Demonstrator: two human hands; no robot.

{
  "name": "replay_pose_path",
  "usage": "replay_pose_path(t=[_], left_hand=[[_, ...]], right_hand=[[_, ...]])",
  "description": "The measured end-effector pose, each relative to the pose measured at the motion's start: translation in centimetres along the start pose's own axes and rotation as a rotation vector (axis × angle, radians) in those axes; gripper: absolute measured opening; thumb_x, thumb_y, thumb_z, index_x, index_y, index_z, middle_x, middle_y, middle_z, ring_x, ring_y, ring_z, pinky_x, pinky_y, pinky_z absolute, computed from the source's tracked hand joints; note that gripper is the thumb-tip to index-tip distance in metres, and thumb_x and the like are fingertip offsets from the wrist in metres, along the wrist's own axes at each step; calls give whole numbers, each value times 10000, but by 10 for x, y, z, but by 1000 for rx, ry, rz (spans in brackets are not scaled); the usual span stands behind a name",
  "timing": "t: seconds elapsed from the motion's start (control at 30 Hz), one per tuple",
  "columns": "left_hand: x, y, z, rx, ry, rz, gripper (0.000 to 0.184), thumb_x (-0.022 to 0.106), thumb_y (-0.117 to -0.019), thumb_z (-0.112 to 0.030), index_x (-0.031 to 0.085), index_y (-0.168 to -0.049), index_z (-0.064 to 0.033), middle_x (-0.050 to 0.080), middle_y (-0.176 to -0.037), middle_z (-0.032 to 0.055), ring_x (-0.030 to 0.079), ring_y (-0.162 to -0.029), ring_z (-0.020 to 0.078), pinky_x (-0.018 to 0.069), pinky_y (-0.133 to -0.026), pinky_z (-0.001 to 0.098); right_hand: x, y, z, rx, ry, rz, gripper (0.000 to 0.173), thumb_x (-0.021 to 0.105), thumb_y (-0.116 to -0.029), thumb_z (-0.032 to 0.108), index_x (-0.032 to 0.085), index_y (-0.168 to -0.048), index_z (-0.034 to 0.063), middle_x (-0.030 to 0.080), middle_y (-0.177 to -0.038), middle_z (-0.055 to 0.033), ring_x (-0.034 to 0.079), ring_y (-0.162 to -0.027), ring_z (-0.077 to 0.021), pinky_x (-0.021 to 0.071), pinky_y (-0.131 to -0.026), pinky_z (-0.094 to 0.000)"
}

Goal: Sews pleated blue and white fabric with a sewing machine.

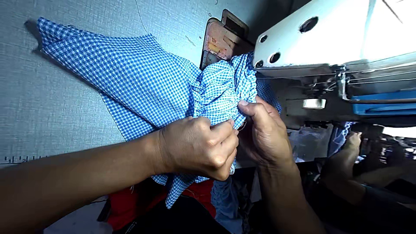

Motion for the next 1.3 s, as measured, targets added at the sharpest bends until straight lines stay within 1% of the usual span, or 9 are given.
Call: replay_pose_path(t=[0.2, 0.37, 0.5, 0.73, 0.87, 1.0, 1.1, 1.17, 1.3], left_hand=[[2, 1, -2, 8, 24, -11, 269, 497, -1025, -21, 709, -860, -18, 669, -805, 82, 535, -630, 180, 263, -467, 312], [1, 0, -4, 22, 25, -45, 283, 506, -1011, -7, 697, -802, -19, 648, -763, 83, 534, -621, 181, 263, -470, 314], [0, 1, -5, 32, 28, -66, 282, 514, -1002, -11, 689, -782, -22, 635, -742, 80, 520, -607, 176, 257, -467, 312], [-2, 3, -5, 38, 107, -109, 270, 532, -999, -32, 695, -785, -38, 590, -699, 65, 489, -578, 161, 239, -470, 306], [-1, 5, -6, 44, 96, -105, 250, 537, -997, -44, 724, -833, -32, 615, -720, 72, 499, -581, 165, 249, -470, 306], [-3, 3, -6, 62, 73, -99, 248, 536, -1005, -38, 733, -855, -15, 630, -726, 81, 490, -573, 173, 249, -473, 319], [-4, 5, -8, 90, 85, -95, 247, 543, -993, -34, 730, -833, -31, 647, -744, 76, 498, -584, 164, 245, -478, 318], [-4, 5, -9, 117, 87, -85, 243, 539, -992, -23, 734, -845, -25, 660, -761, 80, 514, -600, 168, 260, -482, 320], [-6, 6, -10, 163, 47, -89, 250, 530, -1009, -16, 740, -875, -14, 679, -791, 91, 511, -608, 174, 257, -491, 328]], right_hand=[[-1, 0, -1, 10, 14, -11, 222, 459, -1045, 133, 669, -1088, 76, 711, -893, -63, 714, -789, -109, 620, -704, -287], [0, 0, -1, 19, 13, -1, 239, 442, -1044, 129, 668, -1104, 83, 717, -921, -55, 718, -827, -105, 621, -737, -290], [0, 0, -1, 9, 21, 7, 237, 437, -1043, 124, 668, -1067, 75, 708, -900, -58, 708, -793, -106, 613, -705, -284], [0, 0, -1, -2, 1, 9, 208, 503, -1041, 139, 695, -1053, 59, 718, -863, -65, 712, -738, -110, 623, -679, -284], [0, -1, 0, -10, 1, 10, 200, 506, -1038, 140, 689, -1025, 61, 714, -860, -61, 710, -747, -107, 618, -687, -279], [0, -1, -1, 0, 10, -11, 187, 517, -1037, 144, 687, -1002, 73, 702, -838, -46, 694, -716, -96, 608, -658, -268], [1, -1, -1, 13, 18, -22, 185, 530, -1048, 162, 689, -1017, 72, 704, -852, -48, 694, -717, -100, 605, -649, -268], [2, -1, 0, 8, 13, -20, 189, 529, -1054, 155, 694, -1032, 66, 719, -872, -53, 714, -745, -104, 622, -673, -280], [2, -1, 0, 8, 15, -29, 187, 532, -1052, 153, 693, -1014, 66, 713, -851, -47, 707, -719, -101, 618, -655, -273]])
Point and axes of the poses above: each hand's wrist, its own y-axis away from the middle knuckle, its own x-axis out of the palm, z = x × y, the point moved 7 cm from there along -y, towards the middle knuckle
